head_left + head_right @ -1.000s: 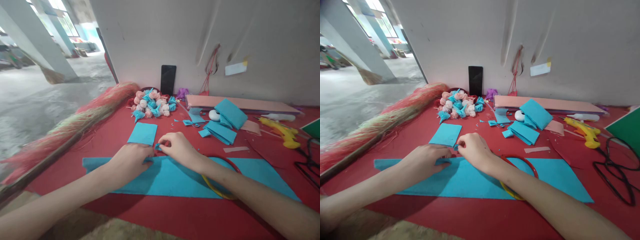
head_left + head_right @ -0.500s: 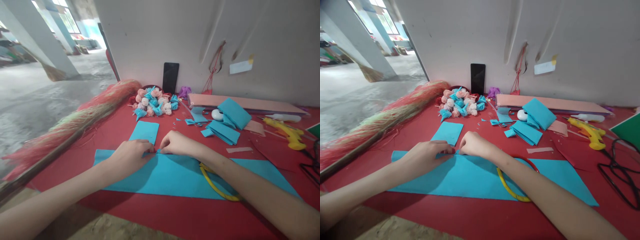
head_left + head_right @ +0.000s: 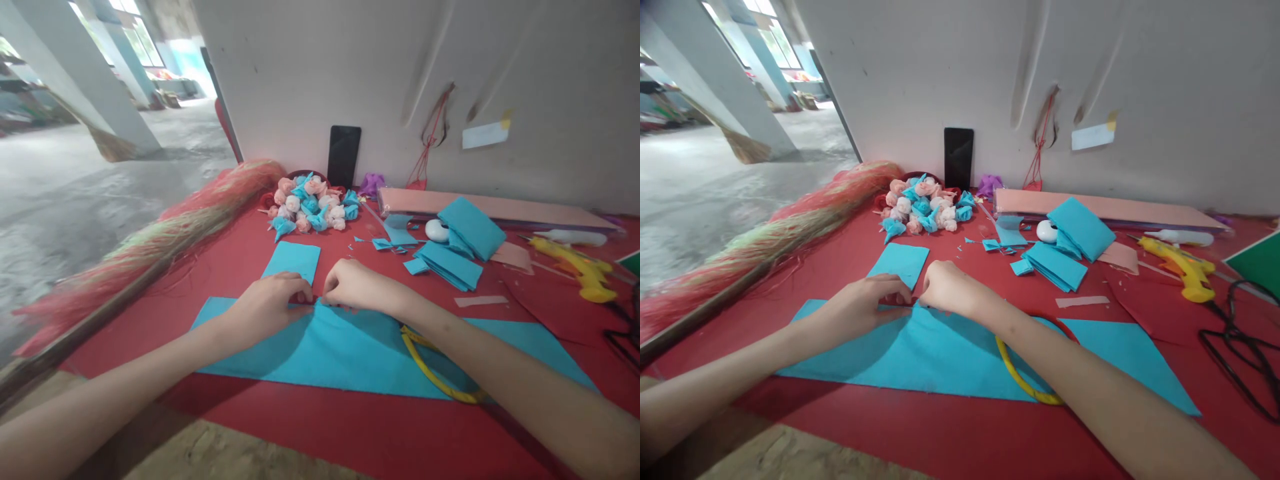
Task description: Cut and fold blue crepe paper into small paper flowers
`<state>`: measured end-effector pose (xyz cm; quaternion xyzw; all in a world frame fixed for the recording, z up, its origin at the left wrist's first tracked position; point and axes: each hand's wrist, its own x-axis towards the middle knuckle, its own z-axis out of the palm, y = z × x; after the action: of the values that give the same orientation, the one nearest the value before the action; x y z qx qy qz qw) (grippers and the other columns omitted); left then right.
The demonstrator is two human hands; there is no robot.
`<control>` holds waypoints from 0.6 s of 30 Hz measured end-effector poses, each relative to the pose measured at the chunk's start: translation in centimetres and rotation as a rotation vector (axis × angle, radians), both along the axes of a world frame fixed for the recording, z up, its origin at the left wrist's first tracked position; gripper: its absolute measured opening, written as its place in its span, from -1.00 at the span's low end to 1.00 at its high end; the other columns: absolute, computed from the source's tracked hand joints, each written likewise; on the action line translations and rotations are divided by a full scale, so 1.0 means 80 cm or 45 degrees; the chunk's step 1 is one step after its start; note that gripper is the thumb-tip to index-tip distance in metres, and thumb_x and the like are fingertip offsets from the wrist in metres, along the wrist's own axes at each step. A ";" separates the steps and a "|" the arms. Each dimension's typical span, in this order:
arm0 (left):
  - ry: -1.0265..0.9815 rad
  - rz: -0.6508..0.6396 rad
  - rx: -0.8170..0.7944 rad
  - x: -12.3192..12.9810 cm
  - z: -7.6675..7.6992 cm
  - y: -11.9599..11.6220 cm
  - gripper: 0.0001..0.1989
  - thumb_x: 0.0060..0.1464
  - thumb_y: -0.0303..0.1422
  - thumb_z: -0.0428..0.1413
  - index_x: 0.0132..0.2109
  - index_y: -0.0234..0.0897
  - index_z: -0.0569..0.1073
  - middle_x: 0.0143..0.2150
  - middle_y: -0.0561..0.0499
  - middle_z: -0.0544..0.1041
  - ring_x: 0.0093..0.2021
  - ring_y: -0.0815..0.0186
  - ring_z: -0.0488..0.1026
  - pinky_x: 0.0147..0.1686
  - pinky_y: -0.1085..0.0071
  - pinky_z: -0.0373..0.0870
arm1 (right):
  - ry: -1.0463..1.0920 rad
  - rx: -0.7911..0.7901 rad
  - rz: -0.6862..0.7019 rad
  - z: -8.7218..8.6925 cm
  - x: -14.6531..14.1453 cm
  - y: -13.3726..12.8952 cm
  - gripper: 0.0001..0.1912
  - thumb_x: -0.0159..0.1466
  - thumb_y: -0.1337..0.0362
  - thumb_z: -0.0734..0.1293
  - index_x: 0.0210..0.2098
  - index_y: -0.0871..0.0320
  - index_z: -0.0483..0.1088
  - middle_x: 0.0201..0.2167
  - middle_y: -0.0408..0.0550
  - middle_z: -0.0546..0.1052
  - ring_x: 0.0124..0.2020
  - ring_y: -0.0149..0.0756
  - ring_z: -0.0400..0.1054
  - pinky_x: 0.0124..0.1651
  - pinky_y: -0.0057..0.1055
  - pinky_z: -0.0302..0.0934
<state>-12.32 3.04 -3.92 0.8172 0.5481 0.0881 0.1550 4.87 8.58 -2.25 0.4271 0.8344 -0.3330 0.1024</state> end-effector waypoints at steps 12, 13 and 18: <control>0.058 -0.193 0.225 0.019 0.000 -0.017 -0.87 0.09 -0.44 0.06 -0.24 -0.23 0.50 -0.27 0.01 0.55 -0.25 0.25 0.48 -0.29 0.39 0.36 | 0.162 0.240 -0.073 -0.022 0.005 -0.005 -0.78 0.29 0.20 0.26 -0.27 0.26 0.38 -0.31 -0.08 0.46 -0.26 -0.34 0.37 -0.17 -0.28 0.31; 0.069 -0.209 0.243 0.020 -0.001 -0.018 -0.86 0.10 -0.44 0.06 -0.24 -0.23 0.51 -0.27 0.02 0.55 -0.26 0.25 0.48 -0.29 0.39 0.36 | 0.180 0.251 -0.077 -0.022 0.006 -0.006 -0.78 0.29 0.20 0.26 -0.28 0.26 0.39 -0.32 -0.09 0.46 -0.28 -0.35 0.37 -0.19 -0.30 0.31; 0.109 -0.220 0.269 0.023 -0.001 -0.017 -0.84 0.11 -0.46 0.03 -0.27 -0.23 0.52 -0.29 0.03 0.55 -0.29 0.28 0.49 -0.31 0.42 0.38 | 0.328 0.415 -0.136 0.000 0.027 -0.037 -0.84 0.31 0.29 0.23 -0.20 0.25 0.37 -0.30 -0.08 0.45 -0.26 -0.34 0.36 -0.16 -0.29 0.29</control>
<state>-10.46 1.71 -3.98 0.8762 0.4693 0.0969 0.0517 7.04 5.64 -2.24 0.4357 0.8595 -0.2506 -0.0932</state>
